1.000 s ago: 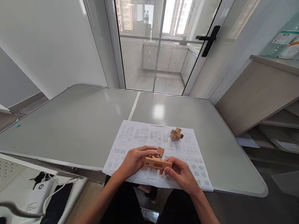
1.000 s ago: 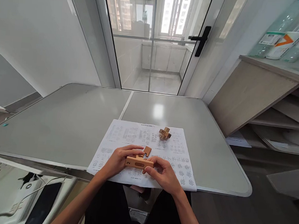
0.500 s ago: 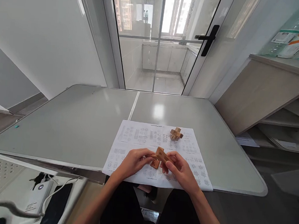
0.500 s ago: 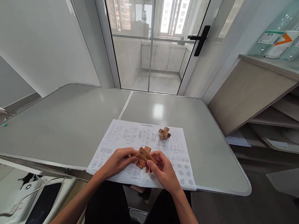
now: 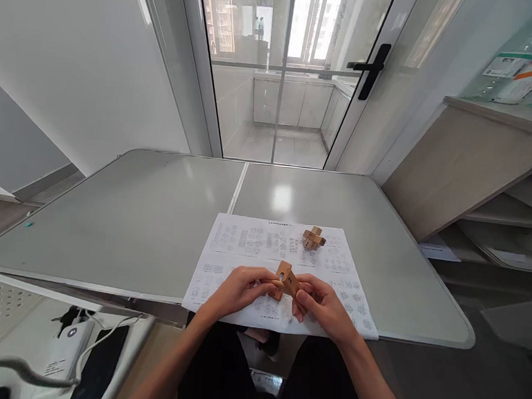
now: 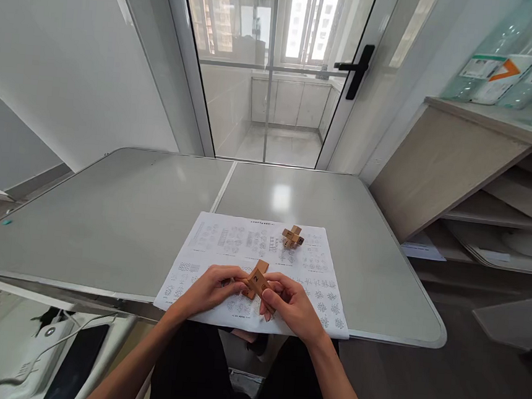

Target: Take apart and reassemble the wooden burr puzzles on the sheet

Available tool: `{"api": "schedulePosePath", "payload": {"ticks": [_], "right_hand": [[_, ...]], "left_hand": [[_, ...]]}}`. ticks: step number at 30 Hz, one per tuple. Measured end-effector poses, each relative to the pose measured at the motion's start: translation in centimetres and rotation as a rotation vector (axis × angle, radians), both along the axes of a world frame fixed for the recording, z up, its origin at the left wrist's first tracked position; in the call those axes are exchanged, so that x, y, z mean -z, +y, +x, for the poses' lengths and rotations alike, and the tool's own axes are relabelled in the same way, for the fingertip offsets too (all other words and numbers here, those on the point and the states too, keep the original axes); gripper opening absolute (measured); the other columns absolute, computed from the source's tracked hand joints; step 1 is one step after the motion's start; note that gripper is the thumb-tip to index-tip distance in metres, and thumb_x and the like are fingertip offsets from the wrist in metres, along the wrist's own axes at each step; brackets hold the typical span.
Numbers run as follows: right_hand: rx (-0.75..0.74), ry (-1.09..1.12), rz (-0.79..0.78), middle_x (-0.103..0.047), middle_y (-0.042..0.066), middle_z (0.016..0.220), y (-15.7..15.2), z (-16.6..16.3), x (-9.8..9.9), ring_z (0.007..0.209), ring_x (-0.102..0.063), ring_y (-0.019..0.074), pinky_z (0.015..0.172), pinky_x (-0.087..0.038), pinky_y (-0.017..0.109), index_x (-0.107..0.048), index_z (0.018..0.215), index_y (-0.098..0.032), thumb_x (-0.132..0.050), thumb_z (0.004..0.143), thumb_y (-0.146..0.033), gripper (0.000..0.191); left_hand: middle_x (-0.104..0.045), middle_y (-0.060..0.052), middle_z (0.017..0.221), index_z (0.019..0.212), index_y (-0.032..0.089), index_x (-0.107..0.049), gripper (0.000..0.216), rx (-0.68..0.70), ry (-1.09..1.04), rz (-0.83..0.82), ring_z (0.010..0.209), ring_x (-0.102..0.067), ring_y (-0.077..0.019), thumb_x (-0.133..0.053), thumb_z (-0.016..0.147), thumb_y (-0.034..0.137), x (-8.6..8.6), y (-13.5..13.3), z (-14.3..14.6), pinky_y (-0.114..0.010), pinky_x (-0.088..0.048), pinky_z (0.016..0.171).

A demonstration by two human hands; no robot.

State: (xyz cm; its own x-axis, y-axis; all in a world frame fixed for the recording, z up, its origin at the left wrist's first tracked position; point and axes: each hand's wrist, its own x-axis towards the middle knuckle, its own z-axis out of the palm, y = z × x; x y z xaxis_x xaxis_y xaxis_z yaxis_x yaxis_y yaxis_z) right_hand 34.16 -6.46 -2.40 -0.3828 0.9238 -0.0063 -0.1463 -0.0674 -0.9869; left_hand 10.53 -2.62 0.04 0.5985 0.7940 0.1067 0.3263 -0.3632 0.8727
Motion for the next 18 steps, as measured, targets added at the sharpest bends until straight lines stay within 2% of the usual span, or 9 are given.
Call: {"api": "schedulePosePath", "payload": {"ticks": [4, 10, 12, 15, 18], "right_hand": [[0.001, 0.022, -0.015, -0.069, 0.001, 0.067, 0.0, 0.0, 0.4, 0.052, -0.059, 0.0142, 0.057, -0.051, 0.031, -0.071, 0.122, -0.020, -0.070, 0.093, -0.059, 0.049], [-0.024, 0.088, -0.056, -0.069, 0.002, 0.065, -0.3, 0.9, 1.7, 0.041, -0.054, 0.0122, 0.046, -0.040, 0.027, -0.072, 0.120, -0.018, -0.073, 0.090, -0.060, 0.052], [0.045, 0.153, -0.077, -0.067, 0.000, 0.064, -0.4, 1.3, 2.1, 0.036, -0.045, 0.0104, 0.040, -0.035, 0.027, -0.071, 0.115, -0.021, -0.073, 0.086, -0.065, 0.052], [0.245, 0.231, -0.067, -0.061, -0.002, 0.065, -0.4, 1.6, 2.0, 0.036, -0.033, 0.0075, 0.037, -0.028, 0.025, -0.066, 0.100, -0.026, -0.071, 0.085, -0.069, 0.047], [0.332, 0.203, -0.081, -0.055, -0.003, 0.067, -0.3, 1.2, 1.2, 0.043, -0.034, 0.0080, 0.042, -0.034, 0.025, -0.061, 0.094, -0.025, -0.070, 0.087, -0.069, 0.045]], "left_hand": [[-0.079, -0.003, 0.093, 0.107, 0.022, -0.077, 0.024, 0.012, -0.027, -0.026, 0.087, -0.071, -0.0176, -0.058, 0.102, 0.036, -0.1, 0.0, 0.1, -0.027, -0.051, 0.078], [-0.079, -0.003, 0.091, 0.107, 0.020, -0.077, 0.023, 0.052, -0.112, -0.088, 0.083, -0.073, -0.0173, -0.060, 0.102, 0.036, 0.2, 0.1, 0.4, -0.027, -0.053, 0.077], [-0.079, -0.002, 0.089, 0.104, 0.020, -0.078, 0.024, 0.041, -0.082, -0.056, 0.082, -0.072, -0.0166, -0.061, 0.102, 0.036, 0.2, 0.2, 0.3, -0.026, -0.051, 0.077], [-0.077, -0.001, 0.086, 0.100, 0.020, -0.078, 0.025, -0.006, 0.001, 0.006, 0.077, -0.067, -0.0150, -0.060, 0.102, 0.038, 0.2, 0.3, 0.0, -0.025, -0.047, 0.073], [-0.076, -0.001, 0.083, 0.100, 0.020, -0.077, 0.027, -0.035, 0.017, 0.000, 0.073, -0.064, -0.0144, -0.058, 0.103, 0.039, 0.1, 0.2, -0.1, -0.025, -0.045, 0.070]]}}
